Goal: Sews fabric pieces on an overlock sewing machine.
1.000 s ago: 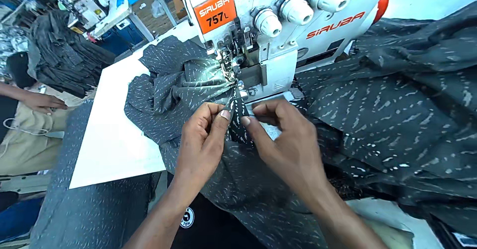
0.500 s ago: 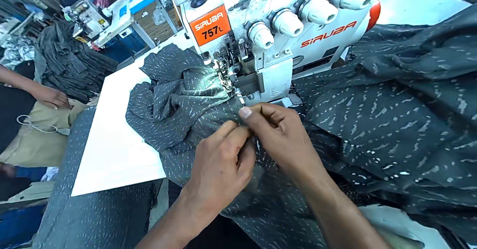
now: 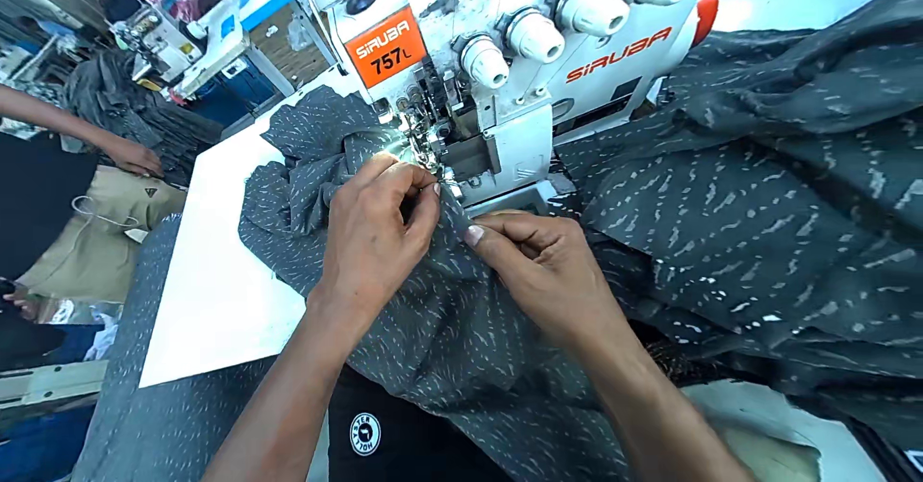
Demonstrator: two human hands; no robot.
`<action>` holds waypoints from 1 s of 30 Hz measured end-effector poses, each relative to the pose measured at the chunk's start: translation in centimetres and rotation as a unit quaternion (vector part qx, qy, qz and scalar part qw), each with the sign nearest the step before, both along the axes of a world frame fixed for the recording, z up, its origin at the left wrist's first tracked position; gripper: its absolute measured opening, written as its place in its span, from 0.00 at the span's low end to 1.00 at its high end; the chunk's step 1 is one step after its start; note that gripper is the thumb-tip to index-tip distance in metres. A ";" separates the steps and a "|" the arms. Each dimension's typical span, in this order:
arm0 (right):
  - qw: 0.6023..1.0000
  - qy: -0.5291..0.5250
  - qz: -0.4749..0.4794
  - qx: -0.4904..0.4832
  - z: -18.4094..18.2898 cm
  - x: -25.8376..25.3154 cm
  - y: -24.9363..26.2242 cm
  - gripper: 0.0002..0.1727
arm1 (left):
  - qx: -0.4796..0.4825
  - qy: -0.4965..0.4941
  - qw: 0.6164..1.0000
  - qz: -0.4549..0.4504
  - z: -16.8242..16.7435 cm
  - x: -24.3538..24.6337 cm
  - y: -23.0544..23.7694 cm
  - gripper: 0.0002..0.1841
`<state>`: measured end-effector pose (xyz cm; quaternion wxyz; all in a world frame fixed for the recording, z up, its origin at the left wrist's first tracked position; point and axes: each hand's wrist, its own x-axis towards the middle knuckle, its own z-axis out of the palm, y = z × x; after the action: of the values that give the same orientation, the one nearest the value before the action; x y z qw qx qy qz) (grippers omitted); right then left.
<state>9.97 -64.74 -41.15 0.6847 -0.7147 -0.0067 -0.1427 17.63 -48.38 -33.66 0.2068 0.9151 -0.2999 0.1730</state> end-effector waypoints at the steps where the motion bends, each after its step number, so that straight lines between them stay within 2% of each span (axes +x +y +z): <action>1: 1.000 0.001 0.009 -0.007 -0.1 -0.1 -0.1 0.14 | 0.001 0.001 1.000 0.002 -0.1 0.0 -0.1 0.06; 6: 0.998 0.029 0.050 -0.038 -0.7 -0.8 -0.3 0.12 | -0.013 0.029 0.999 0.009 -0.5 0.3 -0.1 0.08; 10: 0.998 0.022 0.013 -0.056 -1.0 -1.5 -0.7 0.10 | -0.005 0.026 0.999 -0.017 -0.7 0.5 0.4 0.08; 15: 1.000 -0.006 -0.010 0.011 -1.3 -2.0 -0.6 0.08 | -0.049 0.056 0.997 -0.009 -0.5 0.6 0.1 0.09; 19: 0.999 0.000 -0.024 0.037 -1.7 -2.4 -0.2 0.10 | -0.022 0.046 0.999 -0.004 -0.7 0.6 0.0 0.09; 23: 0.996 0.012 -0.047 0.072 -1.8 -2.9 0.1 0.07 | 0.004 0.008 1.000 0.000 -1.1 0.5 -0.2 0.09; 30: 0.987 0.015 -0.068 0.143 -2.0 -3.4 0.4 0.04 | -0.003 -0.015 1.000 -0.001 -1.5 0.4 -0.4 0.09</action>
<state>6.60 -64.32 -43.17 0.7686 -0.6103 0.0727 -0.1775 17.99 -48.83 -35.17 0.2053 0.9116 -0.3031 0.1872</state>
